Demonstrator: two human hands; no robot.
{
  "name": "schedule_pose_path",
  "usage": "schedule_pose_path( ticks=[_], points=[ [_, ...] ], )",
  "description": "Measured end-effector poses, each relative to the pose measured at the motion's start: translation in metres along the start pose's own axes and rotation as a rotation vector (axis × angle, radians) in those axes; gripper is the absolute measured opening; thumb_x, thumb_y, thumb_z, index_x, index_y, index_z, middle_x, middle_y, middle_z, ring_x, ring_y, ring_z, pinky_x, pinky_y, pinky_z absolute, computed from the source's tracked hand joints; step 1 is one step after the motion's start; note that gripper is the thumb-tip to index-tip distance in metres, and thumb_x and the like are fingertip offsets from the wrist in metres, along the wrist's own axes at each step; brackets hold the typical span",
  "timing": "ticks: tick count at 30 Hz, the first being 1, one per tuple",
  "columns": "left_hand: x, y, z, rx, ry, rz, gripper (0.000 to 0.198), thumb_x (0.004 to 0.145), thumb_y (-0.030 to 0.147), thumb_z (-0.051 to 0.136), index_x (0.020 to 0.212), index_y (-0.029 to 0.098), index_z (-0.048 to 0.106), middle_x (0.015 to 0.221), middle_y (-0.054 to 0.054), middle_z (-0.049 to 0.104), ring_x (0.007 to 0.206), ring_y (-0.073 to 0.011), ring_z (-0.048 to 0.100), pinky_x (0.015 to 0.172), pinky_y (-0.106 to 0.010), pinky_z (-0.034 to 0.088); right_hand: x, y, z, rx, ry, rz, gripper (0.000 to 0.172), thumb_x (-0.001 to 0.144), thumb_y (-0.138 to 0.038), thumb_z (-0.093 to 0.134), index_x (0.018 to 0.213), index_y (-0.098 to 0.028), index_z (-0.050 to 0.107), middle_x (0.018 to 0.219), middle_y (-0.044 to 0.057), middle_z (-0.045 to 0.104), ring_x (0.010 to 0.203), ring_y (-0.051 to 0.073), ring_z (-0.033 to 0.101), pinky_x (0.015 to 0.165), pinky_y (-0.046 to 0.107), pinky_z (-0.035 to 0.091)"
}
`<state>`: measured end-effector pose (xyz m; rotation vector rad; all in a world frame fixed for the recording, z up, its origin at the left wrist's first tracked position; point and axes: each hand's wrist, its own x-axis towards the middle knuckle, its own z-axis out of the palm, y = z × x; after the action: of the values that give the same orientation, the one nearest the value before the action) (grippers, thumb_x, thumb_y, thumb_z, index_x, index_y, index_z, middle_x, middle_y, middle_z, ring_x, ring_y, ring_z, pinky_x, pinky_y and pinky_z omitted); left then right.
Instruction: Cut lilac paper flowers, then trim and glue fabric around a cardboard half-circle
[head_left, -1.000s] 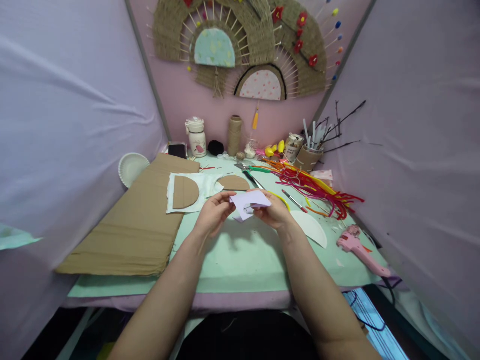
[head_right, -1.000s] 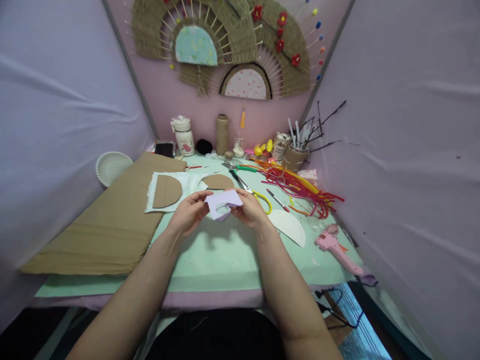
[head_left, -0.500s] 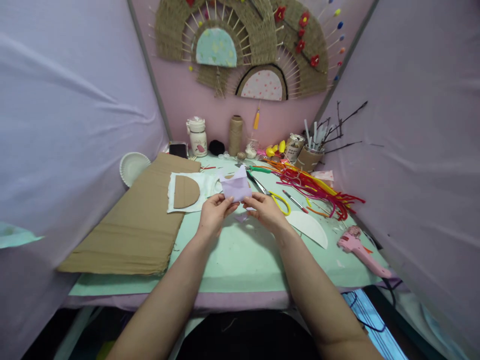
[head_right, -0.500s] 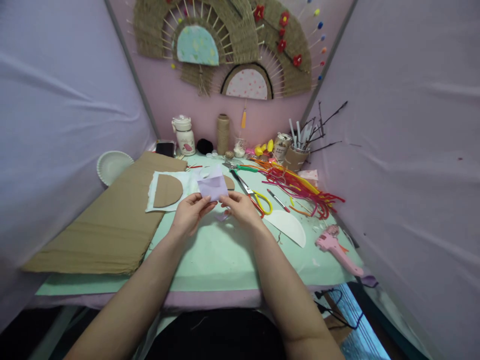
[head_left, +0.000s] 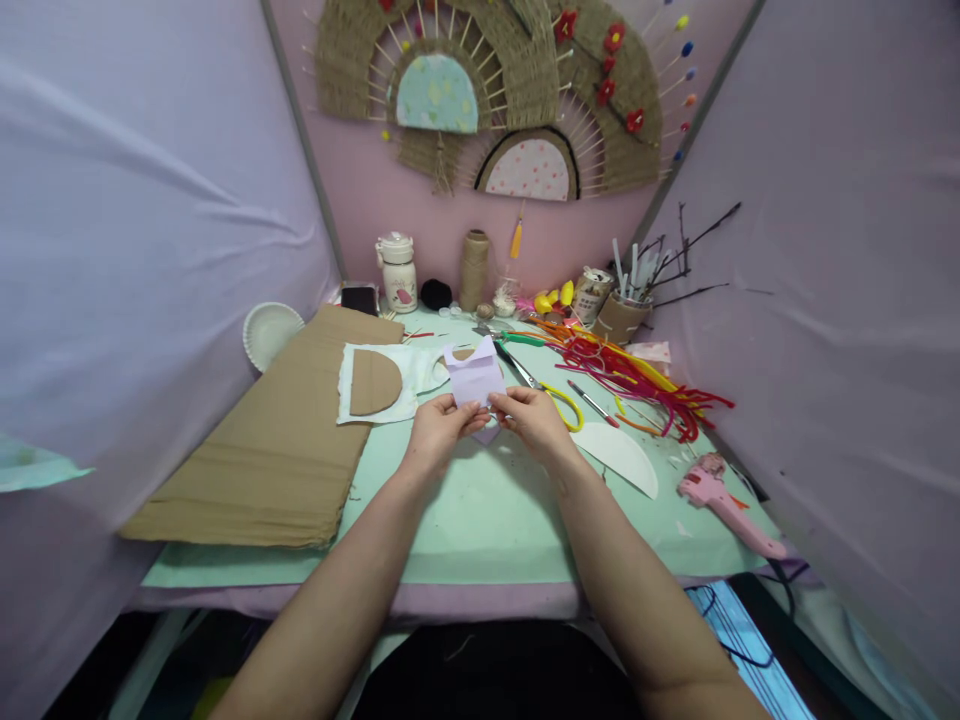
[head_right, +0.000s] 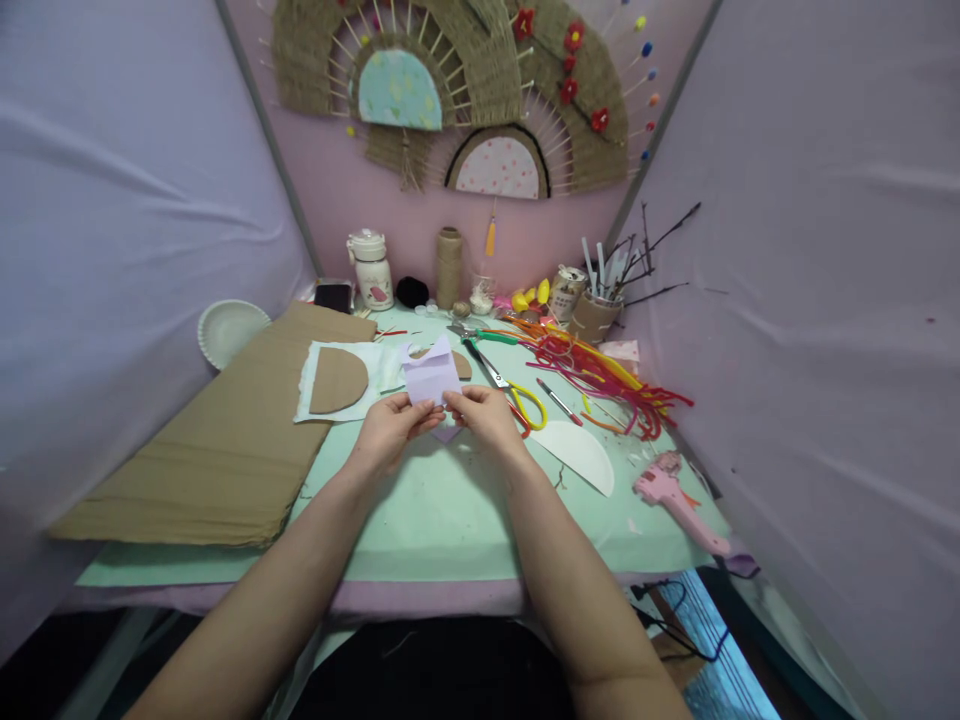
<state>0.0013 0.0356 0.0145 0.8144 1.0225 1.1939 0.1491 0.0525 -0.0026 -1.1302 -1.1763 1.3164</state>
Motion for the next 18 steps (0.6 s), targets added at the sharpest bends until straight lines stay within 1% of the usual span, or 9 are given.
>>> schedule_pose_path(
  ticks=[3,9,14,18],
  points=[
    [0.0004,0.0002,-0.0003,0.012,0.004,0.011,0.015,0.065,0.019,0.076,0.073,0.011,0.066,0.070,-0.008,0.072,0.068,-0.0170,0.069,0.077,-0.033,0.056,0.0001,0.0002,0.0004,-0.004,0.003,-0.016,0.028,0.066,-0.042,0.074,0.061,-0.016,0.064,0.054,-0.002,0.055,0.049,0.010,0.047,0.051,0.024,0.039],
    [0.0027,-0.0016,-0.0032,0.031,0.013,0.040,0.017,0.065,0.021,0.076,0.075,0.010,0.067,0.069,-0.007,0.072,0.064,-0.0150,0.068,0.070,-0.028,0.057,-0.0013,-0.0031,0.0039,-0.011,-0.001,-0.053,0.028,0.067,-0.041,0.073,0.061,-0.016,0.063,0.053,-0.003,0.054,0.049,0.009,0.044,0.051,0.023,0.034],
    [0.0038,-0.0023,-0.0045,0.044,0.013,0.054,0.019,0.065,0.021,0.076,0.079,0.010,0.068,0.067,-0.005,0.071,0.063,-0.0135,0.068,0.069,-0.026,0.056,-0.0031,-0.0053,0.0059,-0.021,-0.009,-0.073,0.027,0.067,-0.041,0.072,0.063,-0.016,0.063,0.054,-0.003,0.054,0.050,0.009,0.044,0.052,0.024,0.034],
    [0.0027,-0.0014,-0.0033,0.054,0.008,0.034,0.019,0.068,0.022,0.074,0.081,0.010,0.068,0.070,-0.006,0.072,0.065,-0.0134,0.068,0.069,-0.025,0.057,-0.0043,-0.0068,0.0045,-0.038,-0.018,-0.091,0.026,0.069,-0.041,0.071,0.063,-0.017,0.063,0.053,-0.004,0.053,0.051,0.010,0.044,0.052,0.024,0.034]
  ],
)
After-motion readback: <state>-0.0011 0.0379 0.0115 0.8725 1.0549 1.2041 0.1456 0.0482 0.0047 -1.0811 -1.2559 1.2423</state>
